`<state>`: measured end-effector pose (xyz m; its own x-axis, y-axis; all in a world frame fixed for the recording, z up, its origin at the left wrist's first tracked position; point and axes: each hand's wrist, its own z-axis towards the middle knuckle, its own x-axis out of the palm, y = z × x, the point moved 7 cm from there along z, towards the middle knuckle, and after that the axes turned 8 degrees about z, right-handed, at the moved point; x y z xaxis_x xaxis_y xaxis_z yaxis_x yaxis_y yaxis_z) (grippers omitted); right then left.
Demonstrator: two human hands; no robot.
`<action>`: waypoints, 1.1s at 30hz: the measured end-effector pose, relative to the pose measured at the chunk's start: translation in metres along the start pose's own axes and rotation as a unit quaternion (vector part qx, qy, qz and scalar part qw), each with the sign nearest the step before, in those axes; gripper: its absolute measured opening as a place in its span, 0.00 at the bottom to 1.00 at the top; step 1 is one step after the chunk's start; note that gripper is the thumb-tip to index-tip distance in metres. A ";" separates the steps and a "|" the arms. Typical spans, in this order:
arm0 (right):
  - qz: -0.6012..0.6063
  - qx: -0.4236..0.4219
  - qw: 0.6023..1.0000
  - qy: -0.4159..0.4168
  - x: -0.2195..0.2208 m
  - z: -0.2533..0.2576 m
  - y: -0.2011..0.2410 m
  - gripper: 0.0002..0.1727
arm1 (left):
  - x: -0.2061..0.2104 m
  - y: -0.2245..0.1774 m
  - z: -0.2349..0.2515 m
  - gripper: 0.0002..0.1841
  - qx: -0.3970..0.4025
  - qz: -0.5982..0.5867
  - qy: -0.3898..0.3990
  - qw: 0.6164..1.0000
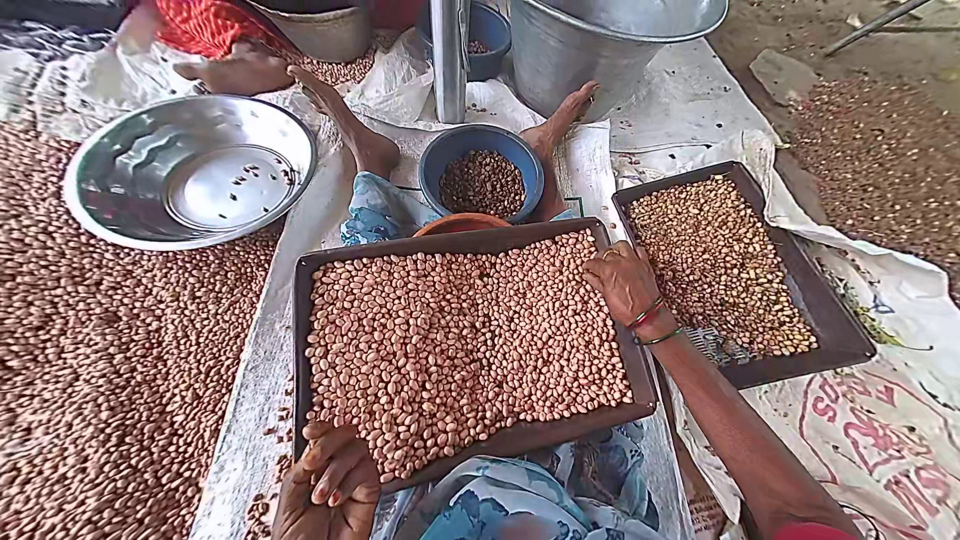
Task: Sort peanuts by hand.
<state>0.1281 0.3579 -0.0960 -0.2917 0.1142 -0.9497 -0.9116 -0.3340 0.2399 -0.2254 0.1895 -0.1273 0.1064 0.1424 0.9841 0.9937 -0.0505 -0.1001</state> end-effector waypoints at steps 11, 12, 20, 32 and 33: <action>0.443 -0.108 0.869 0.191 -0.002 -0.013 0.125 0.12 | -0.004 0.095 0.020 0.30 -0.139 0.275 -0.158 0.938; 0.436 -0.127 0.865 0.215 0.011 -0.018 0.140 0.12 | -0.002 0.097 0.019 0.30 -0.135 0.250 -0.164 0.945; 0.263 -0.288 0.883 0.261 0.071 -0.076 0.166 0.08 | -0.005 0.026 -0.008 0.17 -0.026 0.246 -0.113 0.962; 0.494 -0.140 0.826 0.232 0.011 -0.037 0.188 0.10 | -0.009 0.053 -0.025 0.27 -0.127 0.364 -0.140 0.912; 0.508 -0.134 0.815 0.245 0.014 -0.035 0.197 0.10 | -0.009 0.057 -0.025 0.28 -0.128 0.359 -0.149 0.913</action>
<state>-0.0455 0.2610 -0.0693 -0.6456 -0.7137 -0.2717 -0.1567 -0.2244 0.9618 -0.1706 0.1611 -0.1380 0.7693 0.2414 0.5916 0.6274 -0.4606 -0.6279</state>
